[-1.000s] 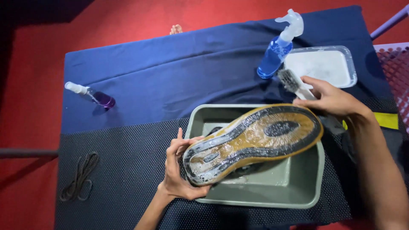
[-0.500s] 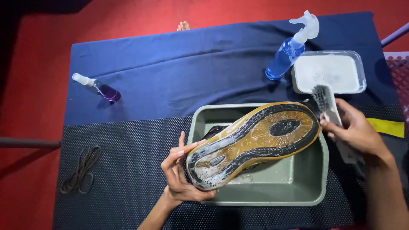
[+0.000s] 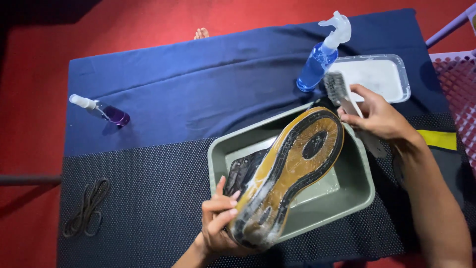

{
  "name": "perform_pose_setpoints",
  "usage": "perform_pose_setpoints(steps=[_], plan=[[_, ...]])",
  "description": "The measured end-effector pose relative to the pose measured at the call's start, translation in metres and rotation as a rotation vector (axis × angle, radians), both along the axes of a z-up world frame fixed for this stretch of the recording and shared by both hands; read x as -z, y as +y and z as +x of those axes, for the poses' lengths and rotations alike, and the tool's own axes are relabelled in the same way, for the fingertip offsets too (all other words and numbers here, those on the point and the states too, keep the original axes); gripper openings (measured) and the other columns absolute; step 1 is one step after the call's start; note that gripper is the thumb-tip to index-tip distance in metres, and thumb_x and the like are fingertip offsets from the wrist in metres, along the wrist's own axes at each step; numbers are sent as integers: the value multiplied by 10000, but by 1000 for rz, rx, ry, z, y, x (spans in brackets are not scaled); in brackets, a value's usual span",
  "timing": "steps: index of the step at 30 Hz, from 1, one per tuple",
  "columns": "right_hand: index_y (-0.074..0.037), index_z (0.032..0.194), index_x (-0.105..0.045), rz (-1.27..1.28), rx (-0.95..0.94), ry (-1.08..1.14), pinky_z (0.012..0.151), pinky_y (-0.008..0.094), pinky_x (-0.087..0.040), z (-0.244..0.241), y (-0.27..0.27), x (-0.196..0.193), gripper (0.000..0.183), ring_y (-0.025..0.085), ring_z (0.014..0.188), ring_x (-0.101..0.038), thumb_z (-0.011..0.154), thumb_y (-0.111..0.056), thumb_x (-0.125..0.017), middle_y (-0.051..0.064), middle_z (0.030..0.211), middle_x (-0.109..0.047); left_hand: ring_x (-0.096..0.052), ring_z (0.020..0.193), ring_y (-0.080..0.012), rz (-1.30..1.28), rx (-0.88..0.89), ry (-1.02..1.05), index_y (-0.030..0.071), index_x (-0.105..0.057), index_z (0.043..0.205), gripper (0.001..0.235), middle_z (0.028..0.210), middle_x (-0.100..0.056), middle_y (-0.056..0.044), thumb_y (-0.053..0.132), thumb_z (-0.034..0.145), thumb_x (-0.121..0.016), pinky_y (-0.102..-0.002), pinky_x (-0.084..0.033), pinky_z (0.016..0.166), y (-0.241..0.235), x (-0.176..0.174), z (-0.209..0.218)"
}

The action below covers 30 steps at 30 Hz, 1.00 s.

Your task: The person scrubs the sole of a sneaker using a white brush and a cleaning solution. They repeatedly dip the brush into a container of white liquid and scrub the shoe's bottom, which is placed in a green tray.

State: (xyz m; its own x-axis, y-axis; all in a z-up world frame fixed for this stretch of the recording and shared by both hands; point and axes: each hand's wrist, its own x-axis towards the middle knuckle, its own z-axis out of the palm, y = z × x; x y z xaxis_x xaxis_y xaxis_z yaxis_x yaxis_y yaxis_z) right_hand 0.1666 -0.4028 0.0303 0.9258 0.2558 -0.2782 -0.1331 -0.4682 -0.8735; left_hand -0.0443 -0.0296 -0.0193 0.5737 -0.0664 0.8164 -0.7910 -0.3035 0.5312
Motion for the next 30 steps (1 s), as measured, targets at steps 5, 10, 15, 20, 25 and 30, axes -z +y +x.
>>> perform_pose_setpoints(steps=[5, 10, 15, 20, 25, 30], plan=[[-129, 1397, -507, -90, -71, 3, 769, 315, -498, 15, 16, -18, 544, 199, 853, -666, 894, -67, -707, 116, 959, -707, -655, 953, -377, -92, 42, -25, 23, -499, 1195, 484, 1106, -463, -194, 361, 934, -728, -798, -403, 1123, -15, 13, -10], [-150, 1426, -487, -91, -138, 16, 785, 318, -484, 26, 23, -24, 595, 196, 857, -633, 893, 25, -686, 114, 919, -666, -657, 933, -368, -131, 22, -13, 2, -521, 1175, 395, 1099, -458, -184, 335, 1010, -654, -787, -430, 1114, -27, 13, -12], [-140, 1393, -514, -212, -93, -169, 1135, 223, -265, 13, 25, -26, 558, 121, 1035, -532, 895, -10, -728, 66, 917, -718, -604, 876, -259, -48, -85, 57, 9, -470, 1226, 754, 1079, -428, -159, 528, 809, -825, -724, -506, 1102, -30, 1, -18], [-148, 1352, -574, -253, 34, -254, 980, 296, -460, -20, 16, -16, 541, 206, 1097, -640, 853, -141, -783, 145, 1073, -690, -584, 820, -264, -175, -180, 52, 16, -473, 1149, 439, 1028, -456, -189, 338, 928, -674, -680, -590, 998, -46, -6, -20], [-153, 1362, -584, -268, 106, -198, 987, 327, -472, -22, 16, -14, 538, 227, 1195, -644, 857, -179, -768, 164, 1143, -698, -587, 867, -197, -251, -340, 61, 102, -456, 1139, 729, 1015, -462, -117, 607, 747, -805, -476, -673, 876, -62, -11, -19], [-121, 1362, -570, -148, 97, -186, 956, 281, -484, -14, 15, -8, 558, 188, 1064, -722, 844, -75, -770, 147, 1058, -730, -604, 732, -279, -246, -325, 147, 17, -563, 1101, 340, 968, -538, -209, 349, 1042, -518, -371, -560, 723, -62, -20, -30]])
